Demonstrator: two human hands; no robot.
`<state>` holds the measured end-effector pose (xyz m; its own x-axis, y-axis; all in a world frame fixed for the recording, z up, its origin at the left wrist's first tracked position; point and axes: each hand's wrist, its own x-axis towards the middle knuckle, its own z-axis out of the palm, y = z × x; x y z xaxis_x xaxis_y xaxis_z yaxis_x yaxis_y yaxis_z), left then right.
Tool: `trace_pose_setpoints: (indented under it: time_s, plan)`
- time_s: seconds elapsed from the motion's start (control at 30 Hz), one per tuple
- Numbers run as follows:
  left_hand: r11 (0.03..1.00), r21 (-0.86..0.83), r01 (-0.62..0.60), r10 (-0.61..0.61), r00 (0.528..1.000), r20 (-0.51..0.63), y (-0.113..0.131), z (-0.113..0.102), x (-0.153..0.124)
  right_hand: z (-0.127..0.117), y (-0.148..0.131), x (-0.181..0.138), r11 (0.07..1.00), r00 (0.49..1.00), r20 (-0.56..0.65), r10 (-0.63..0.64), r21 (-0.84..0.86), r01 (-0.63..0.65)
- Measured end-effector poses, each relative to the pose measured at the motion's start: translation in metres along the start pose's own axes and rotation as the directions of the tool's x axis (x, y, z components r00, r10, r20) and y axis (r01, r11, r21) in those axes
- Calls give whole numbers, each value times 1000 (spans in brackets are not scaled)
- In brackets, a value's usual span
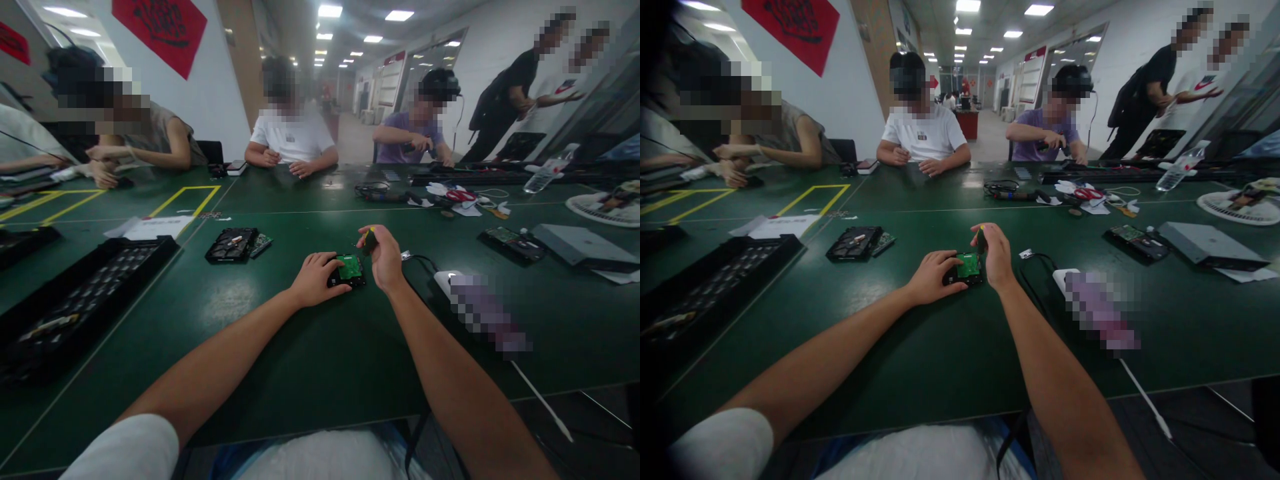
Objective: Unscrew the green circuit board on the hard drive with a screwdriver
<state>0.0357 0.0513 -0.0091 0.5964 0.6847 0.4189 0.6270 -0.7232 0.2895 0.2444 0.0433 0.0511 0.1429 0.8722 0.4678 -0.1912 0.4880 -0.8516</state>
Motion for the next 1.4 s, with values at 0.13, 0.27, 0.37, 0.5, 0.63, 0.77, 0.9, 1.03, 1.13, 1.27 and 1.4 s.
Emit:
trace_pose_setpoints:
  time_s: [0.13,0.27,0.37,0.5,0.63,0.77,0.9,1.03,1.13,1.27,1.4]
  plan:
    - [1000,-1,1,-1,1000,3,0,1,0,0,-1,-1,998,1000,4,-8,-65,8]
    - [1000,0,2,-2,1000,7,0,0,0,3,0,-2,999,999,-13,30,31,-29]
    - [1000,-1,5,-5,1000,6,0,0,0,5,-1,-2,986,997,-10,79,148,-77]
    - [1000,-4,8,-8,1000,10,1,-1,0,8,-4,-3,979,995,12,100,178,-101]
    - [1000,-9,6,-6,1000,12,1,-2,0,7,-4,-2,985,996,6,90,146,-90]
    - [1000,-17,10,-9,1000,13,2,-2,0,4,-4,-2,999,999,-20,44,11,-44]
    - [1000,-18,12,-12,1000,9,2,-1,1,3,-3,-3,999,999,-17,32,-39,-32]
    - [1000,-11,14,-14,1000,9,2,-1,0,7,-2,-3,995,997,-8,82,52,-81]
    - [1000,-8,13,-12,1000,10,2,-2,0,9,-3,-4,988,994,18,111,110,-112]
    - [1000,-3,7,-7,1000,11,2,-2,0,10,-5,-3,984,993,22,112,140,-114]
    - [1000,3,3,-3,1000,16,1,-2,0,5,-3,-1,991,995,-5,103,89,-102]
